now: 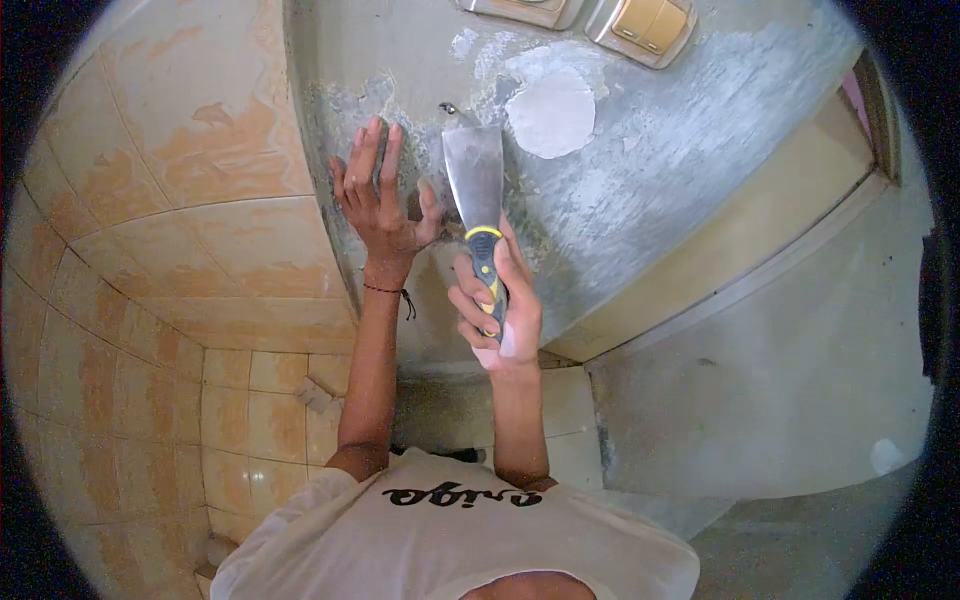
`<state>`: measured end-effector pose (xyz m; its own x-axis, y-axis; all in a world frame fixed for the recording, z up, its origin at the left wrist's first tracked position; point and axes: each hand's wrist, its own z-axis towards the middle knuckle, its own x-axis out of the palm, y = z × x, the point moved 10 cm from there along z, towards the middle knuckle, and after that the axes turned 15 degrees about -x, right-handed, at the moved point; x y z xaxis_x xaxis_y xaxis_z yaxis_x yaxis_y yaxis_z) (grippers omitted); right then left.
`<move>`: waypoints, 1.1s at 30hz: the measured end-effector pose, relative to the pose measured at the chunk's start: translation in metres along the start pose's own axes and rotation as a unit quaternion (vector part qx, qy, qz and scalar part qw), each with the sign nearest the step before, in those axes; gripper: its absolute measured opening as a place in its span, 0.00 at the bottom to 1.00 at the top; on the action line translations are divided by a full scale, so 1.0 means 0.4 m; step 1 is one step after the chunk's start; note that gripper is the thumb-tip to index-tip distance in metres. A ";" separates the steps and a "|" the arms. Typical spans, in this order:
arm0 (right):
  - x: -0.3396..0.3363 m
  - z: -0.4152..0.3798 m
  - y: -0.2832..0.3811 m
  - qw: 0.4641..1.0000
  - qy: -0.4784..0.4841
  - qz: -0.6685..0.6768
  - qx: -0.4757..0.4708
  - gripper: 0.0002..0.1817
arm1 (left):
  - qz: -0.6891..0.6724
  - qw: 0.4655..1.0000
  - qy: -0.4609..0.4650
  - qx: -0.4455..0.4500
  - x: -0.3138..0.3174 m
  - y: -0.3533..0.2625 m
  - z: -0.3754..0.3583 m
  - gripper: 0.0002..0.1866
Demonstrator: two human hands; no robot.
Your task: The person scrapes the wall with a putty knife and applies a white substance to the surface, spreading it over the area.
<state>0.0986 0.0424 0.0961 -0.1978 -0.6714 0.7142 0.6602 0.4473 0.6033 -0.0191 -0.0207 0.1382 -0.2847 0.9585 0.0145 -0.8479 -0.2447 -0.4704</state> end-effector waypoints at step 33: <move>0.030 0.002 0.014 0.999 0.006 -0.034 -0.011 0.27 | 0.002 1.000 -0.015 0.001 0.003 0.003 0.000 0.33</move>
<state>0.0996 0.0372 0.1084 -0.2340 -0.7074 0.6670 0.6609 0.3874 0.6427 -0.0202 -0.0199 0.1376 -0.3006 0.9530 0.0387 -0.8480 -0.2485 -0.4682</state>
